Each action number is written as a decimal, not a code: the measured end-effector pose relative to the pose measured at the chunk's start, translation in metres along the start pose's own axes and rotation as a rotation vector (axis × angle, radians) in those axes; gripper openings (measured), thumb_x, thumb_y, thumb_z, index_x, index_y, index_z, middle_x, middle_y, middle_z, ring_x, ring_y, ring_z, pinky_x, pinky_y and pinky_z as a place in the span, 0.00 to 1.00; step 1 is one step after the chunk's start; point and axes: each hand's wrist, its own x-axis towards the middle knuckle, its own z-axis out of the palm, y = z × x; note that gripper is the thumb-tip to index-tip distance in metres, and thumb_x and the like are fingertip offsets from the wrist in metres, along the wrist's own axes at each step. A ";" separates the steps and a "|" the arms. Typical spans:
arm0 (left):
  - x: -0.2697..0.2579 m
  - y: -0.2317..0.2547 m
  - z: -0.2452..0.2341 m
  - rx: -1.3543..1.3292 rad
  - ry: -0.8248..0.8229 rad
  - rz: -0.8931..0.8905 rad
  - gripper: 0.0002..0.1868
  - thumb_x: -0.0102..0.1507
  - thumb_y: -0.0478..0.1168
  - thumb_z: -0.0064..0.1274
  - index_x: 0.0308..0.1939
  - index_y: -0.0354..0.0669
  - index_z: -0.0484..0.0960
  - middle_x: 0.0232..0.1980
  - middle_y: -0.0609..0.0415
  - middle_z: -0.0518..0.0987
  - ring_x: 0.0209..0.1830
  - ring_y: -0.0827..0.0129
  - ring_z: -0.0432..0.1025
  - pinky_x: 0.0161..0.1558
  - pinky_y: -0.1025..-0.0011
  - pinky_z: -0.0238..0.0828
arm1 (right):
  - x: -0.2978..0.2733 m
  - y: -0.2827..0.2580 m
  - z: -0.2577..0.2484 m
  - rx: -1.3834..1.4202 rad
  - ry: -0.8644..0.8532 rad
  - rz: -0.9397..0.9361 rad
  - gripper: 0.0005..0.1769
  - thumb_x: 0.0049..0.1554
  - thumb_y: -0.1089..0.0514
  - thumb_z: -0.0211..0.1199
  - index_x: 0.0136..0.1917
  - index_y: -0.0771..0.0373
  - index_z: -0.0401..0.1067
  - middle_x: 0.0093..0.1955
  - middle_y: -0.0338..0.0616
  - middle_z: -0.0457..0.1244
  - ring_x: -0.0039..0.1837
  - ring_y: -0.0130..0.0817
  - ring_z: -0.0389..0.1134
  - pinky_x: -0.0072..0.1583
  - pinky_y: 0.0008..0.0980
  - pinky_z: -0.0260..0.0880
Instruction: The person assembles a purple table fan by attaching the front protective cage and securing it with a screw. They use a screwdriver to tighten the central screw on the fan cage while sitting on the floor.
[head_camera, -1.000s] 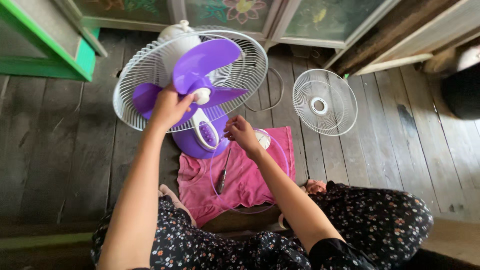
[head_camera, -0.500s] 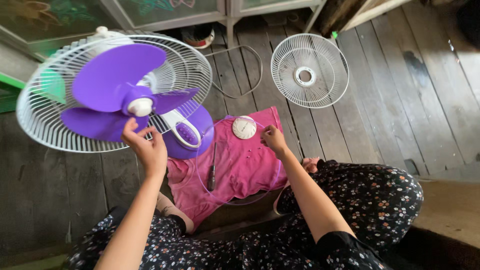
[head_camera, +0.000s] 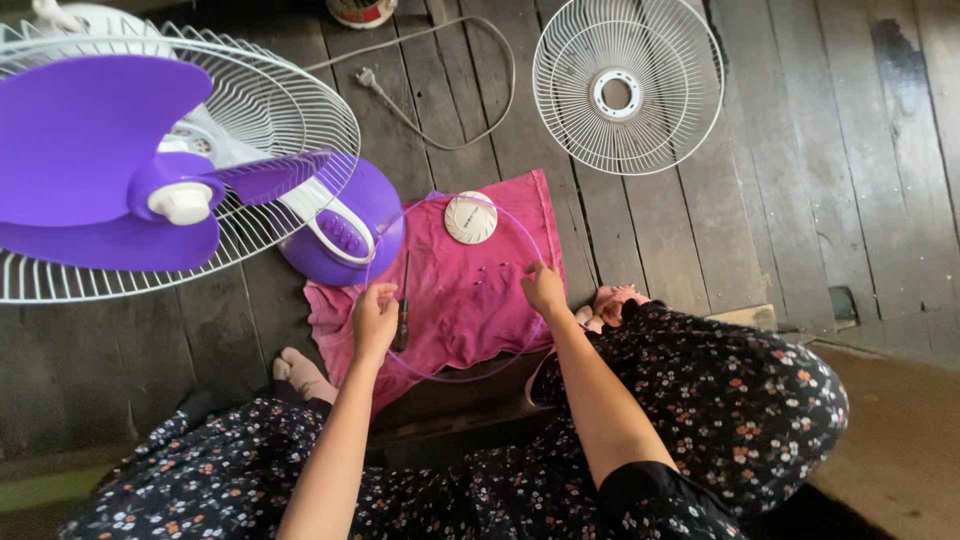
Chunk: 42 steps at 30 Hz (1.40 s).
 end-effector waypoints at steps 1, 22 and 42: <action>0.000 -0.010 0.003 0.044 0.002 0.010 0.13 0.60 0.31 0.53 0.49 0.39 0.82 0.45 0.47 0.82 0.45 0.60 0.78 0.49 0.64 0.74 | 0.004 0.001 0.001 -0.029 -0.016 0.018 0.20 0.53 0.52 0.66 0.59 0.57 0.75 0.63 0.65 0.62 0.63 0.61 0.66 0.66 0.47 0.67; 0.006 -0.105 0.022 0.367 0.076 -0.179 0.41 0.56 0.32 0.54 0.72 0.22 0.57 0.71 0.23 0.64 0.73 0.35 0.59 0.73 0.50 0.55 | 0.020 0.032 0.015 0.188 0.134 0.043 0.27 0.51 0.57 0.66 0.63 0.62 0.66 0.54 0.57 0.67 0.54 0.54 0.70 0.57 0.47 0.69; -0.002 -0.095 0.017 0.070 0.123 -0.280 0.17 0.61 0.29 0.49 0.54 0.40 0.76 0.38 0.48 0.84 0.41 0.57 0.80 0.47 0.61 0.75 | 0.044 -0.022 -0.034 0.085 0.351 0.051 0.10 0.58 0.60 0.55 0.49 0.59 0.76 0.48 0.59 0.63 0.47 0.56 0.67 0.48 0.51 0.67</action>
